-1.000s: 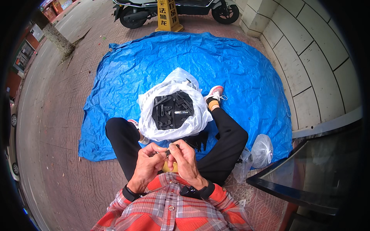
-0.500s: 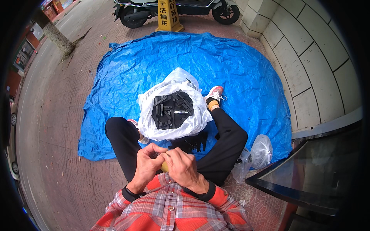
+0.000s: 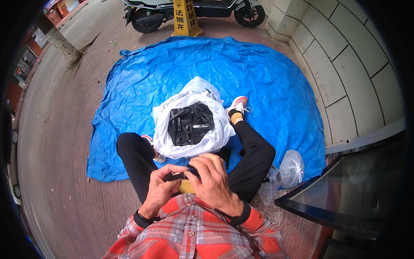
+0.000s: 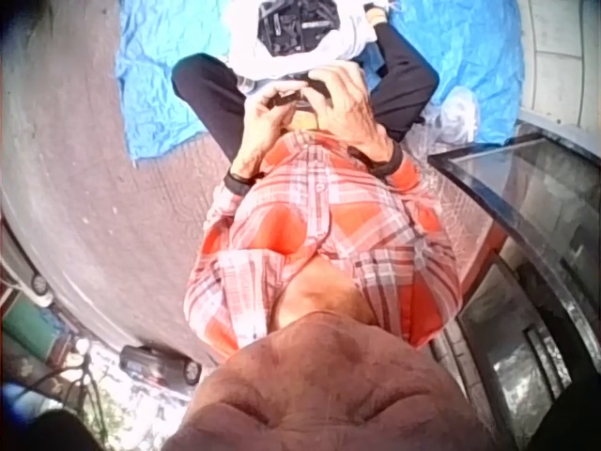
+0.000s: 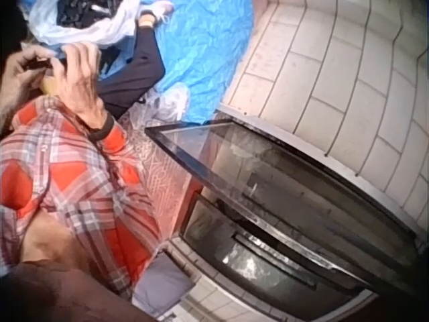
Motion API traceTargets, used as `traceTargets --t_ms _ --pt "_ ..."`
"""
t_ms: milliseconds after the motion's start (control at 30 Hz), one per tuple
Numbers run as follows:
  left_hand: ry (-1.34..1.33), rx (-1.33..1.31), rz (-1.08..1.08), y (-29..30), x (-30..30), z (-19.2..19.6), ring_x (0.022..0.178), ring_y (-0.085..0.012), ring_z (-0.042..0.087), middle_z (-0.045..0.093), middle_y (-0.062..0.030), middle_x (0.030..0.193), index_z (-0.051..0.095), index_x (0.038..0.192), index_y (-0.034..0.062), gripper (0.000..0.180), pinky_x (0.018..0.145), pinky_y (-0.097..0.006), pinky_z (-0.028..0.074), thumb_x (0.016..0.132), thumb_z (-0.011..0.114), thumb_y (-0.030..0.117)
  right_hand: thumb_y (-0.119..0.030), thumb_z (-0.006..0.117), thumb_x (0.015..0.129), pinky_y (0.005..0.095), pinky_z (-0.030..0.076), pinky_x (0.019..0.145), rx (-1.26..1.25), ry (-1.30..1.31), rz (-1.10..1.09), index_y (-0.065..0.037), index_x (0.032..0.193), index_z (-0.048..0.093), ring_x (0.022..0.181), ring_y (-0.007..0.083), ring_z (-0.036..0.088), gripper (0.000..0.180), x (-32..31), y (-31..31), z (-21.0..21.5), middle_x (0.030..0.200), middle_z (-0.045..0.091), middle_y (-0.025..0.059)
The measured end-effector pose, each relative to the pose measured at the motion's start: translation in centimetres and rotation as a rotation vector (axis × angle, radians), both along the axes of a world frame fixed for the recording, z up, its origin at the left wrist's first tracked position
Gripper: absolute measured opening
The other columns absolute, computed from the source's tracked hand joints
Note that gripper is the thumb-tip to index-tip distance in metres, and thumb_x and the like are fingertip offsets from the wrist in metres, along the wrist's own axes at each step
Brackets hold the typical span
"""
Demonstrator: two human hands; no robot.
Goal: Assembling small black plastic buckles or strap connectors while sitting on a tarp outdoors.
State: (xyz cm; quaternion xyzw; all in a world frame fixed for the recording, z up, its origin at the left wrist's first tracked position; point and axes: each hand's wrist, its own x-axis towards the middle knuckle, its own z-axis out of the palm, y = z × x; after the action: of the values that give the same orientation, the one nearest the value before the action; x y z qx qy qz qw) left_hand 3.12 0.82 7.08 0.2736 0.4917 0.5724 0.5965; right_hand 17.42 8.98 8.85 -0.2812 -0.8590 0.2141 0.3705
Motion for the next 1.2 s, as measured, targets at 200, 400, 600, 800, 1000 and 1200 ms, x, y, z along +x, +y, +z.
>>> traceTargets --t_ms 200,400,600,800,1000,1200 --pt "0.271 0.077 0.025 0.7 0.1 -0.2 0.05 -0.0021 0.039 0.051 0.0029 0.066 0.06 0.096 -0.0005 0.022 0.045 -0.017 0.029 0.078 0.051 -0.007 -0.019 0.061 0.081 0.0327 0.038 0.064 -0.196 -0.22 0.093 -0.003 0.08 0.049 0.071 0.0238 0.05 0.02 0.3 0.2 -0.4 0.076 0.054 0.0091" --pt "0.331 0.1 0.023 0.6 -0.8 0.5 0.06 -0.0053 0.047 0.056 0.0006 0.078 0.059 0.102 0.0009 0.018 0.052 -0.02 0.038 0.086 0.051 0.004 -0.021 0.055 0.088 0.0199 0.035 0.05 -1.35 0.138 0.318 -0.003 0.082 0.051 0.059 0.0035 0.044 0.019 1.2 0.9 -1.2 0.066 0.05 -0.0008" --pt "-0.328 -0.015 -0.083 0.4 -0.9 -2.7 0.051 -0.0004 0.037 0.051 0.0042 0.073 0.055 0.112 0.0033 0.036 0.043 -0.016 0.026 0.078 0.065 0.008 -0.019 0.047 0.092 0.0177 0.034 0.051 -1.683 0.538 0.481 -0.001 0.096 0.049 0.058 0.0045 0.04 0.018 1.1 0.5 -2.7 0.077 0.05 0.0037" --pt "-0.311 0.112 0.004 0.8 -0.1 -4.6 0.052 -0.0054 0.043 0.056 -0.0025 0.073 0.056 0.097 -0.0001 0.029 0.045 -0.018 0.029 0.074 0.069 0.012 -0.018 0.046 0.092 0.0177 0.037 0.052 -1.732 0.544 0.513 -0.002 0.094 0.049 0.06 0.0046 0.045 0.016 0.6 -0.1 -3.9 0.076 0.051 0.0007" --pt "-0.165 0.103 -0.011 1.1 -0.3 -3.2 0.053 -0.0071 0.053 0.061 -0.0073 0.07 0.058 0.088 0.0007 0.012 0.044 -0.017 0.031 0.077 0.061 0.003 -0.017 0.048 0.092 0.0191 0.041 0.055 -1.361 0.471 0.332 -0.003 0.102 0.051 0.066 0.0047 0.049 0.018 -0.3 -0.1 -2.1 0.076 0.052 0.0007" --pt "-0.254 0.097 0.073 1.1 0.3 -3.2 0.051 -0.006 0.044 0.056 -0.0035 0.067 0.058 0.087 -0.0013 0.019 0.046 -0.018 0.031 0.073 0.067 0.006 -0.018 0.053 0.089 0.0212 0.04 0.056 -1.729 0.682 0.385 -0.002 0.094 0.055 0.067 0.0097 0.052 0.017 0.1 0.0 -3.8 0.082 0.056 0.0044"
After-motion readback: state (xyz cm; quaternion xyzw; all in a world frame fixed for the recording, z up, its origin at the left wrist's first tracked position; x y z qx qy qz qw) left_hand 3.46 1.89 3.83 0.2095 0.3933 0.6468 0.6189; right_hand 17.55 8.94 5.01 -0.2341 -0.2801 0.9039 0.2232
